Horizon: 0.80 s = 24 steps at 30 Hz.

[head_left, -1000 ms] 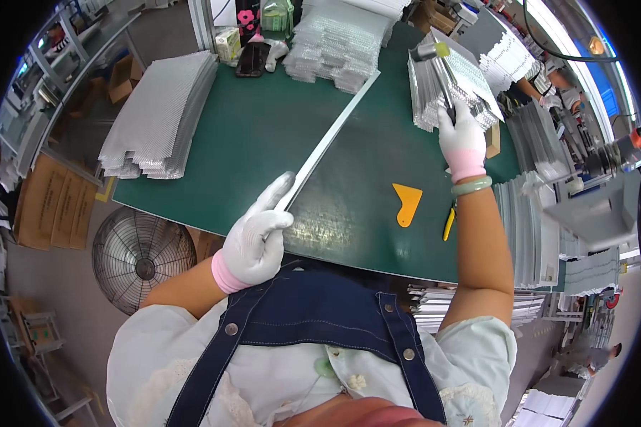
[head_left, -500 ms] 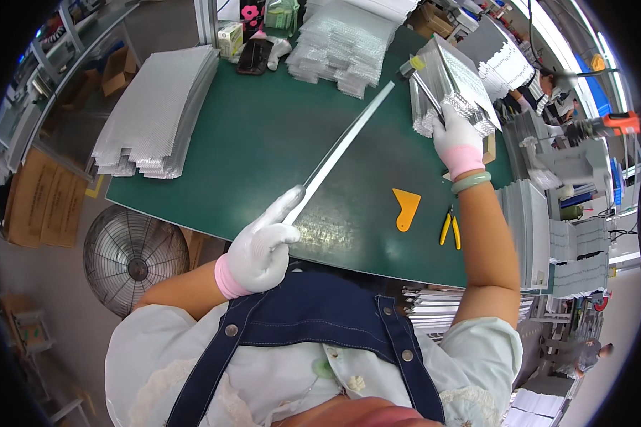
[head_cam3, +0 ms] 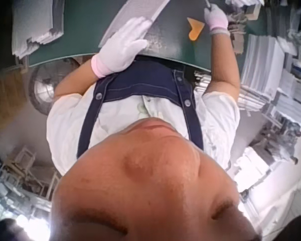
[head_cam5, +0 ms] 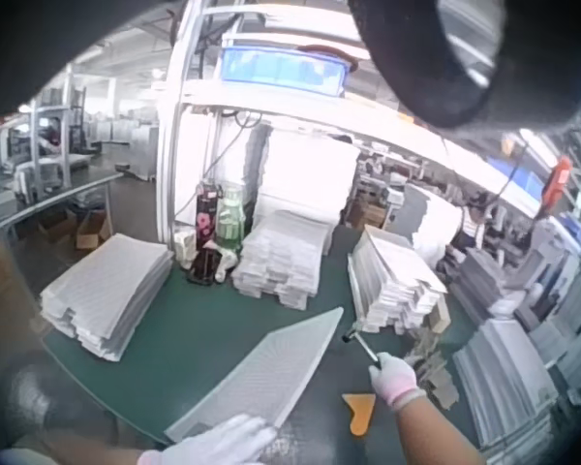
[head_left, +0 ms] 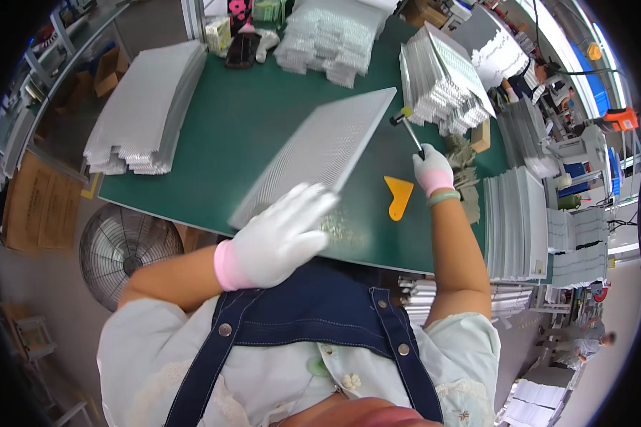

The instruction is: The person assembles air filters by placing a mesh sheet into a white frame, securing it with a handheld stapler, and trimming excess material with a utility knife. The person repeats this process for multiple units, stacking the finished filters on the table.

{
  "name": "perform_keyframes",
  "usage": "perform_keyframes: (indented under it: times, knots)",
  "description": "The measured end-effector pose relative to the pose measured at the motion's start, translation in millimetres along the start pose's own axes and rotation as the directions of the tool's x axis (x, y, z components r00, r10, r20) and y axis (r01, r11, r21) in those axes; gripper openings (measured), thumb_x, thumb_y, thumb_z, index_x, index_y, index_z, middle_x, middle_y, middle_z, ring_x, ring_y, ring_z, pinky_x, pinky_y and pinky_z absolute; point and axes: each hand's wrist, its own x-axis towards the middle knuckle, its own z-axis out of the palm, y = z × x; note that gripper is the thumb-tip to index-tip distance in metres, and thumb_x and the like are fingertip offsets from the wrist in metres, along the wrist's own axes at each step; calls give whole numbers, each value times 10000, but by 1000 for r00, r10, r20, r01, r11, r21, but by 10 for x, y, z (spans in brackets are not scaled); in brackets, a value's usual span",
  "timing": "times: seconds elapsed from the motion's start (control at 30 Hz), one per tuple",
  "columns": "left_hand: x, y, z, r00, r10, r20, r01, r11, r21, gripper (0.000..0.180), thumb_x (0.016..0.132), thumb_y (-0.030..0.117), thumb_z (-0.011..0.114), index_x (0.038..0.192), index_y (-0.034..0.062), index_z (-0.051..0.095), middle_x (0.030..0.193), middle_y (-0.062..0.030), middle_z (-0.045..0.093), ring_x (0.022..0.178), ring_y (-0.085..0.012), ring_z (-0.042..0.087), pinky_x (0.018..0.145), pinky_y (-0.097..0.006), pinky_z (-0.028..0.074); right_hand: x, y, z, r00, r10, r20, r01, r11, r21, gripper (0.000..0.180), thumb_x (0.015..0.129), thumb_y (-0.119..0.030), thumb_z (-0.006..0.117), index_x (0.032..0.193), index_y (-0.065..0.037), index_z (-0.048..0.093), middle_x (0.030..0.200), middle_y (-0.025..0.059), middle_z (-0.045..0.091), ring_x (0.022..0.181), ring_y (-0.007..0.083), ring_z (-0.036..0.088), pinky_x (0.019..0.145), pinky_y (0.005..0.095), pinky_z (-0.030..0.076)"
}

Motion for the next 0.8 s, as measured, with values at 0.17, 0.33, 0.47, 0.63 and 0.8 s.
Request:
perform_keyframes:
  times: [0.17,0.33,0.47,0.63,0.8]
  knots:
    - [374,61,663,970,96,223,-56,982,-182,427,818,128,659,1204,-10,539,1301,-270,523,1233,-476,485,1073,-527,371,-165,231,429,912,-112,-395,139,989,40,436,901,-284,614,1261,-38,605,1077,212,693,1050,386,639,942,438,494]
    - [-27,-216,489,874,-469,124,483,865,-134,570,870,191,639,1359,-46,467,1352,-270,510,1275,-418,486,1102,-462,373,-1253,431,358,984,76,159,-156,790,593,351,948,-278,597,1184,-23,649,974,171,705,886,287,691,820,372,544]
    - [-708,-460,544,477,-868,137,876,459,-146,601,903,279,638,1347,-88,468,1251,-253,586,1142,-337,605,997,-398,470,-2162,120,337,714,-99,693,-607,407,683,443,991,-341,562,1207,46,596,992,145,697,844,184,668,769,325,544]
    - [-477,-451,469,203,-943,263,936,108,-336,662,942,395,609,1302,-145,474,1082,-217,687,923,-247,690,879,-317,530,-2320,-164,296,703,-273,657,-488,487,724,477,1008,-345,527,1262,59,531,1083,148,659,963,202,660,832,308,531]
    - [-31,-310,581,558,-521,646,420,-494,-761,473,1020,295,496,1294,-90,521,1188,-191,657,1092,-259,656,960,-377,522,-2273,-24,62,951,-310,-1,-200,-616,762,796,909,-459,672,1473,-16,326,1355,189,528,1206,280,565,993,432,483]
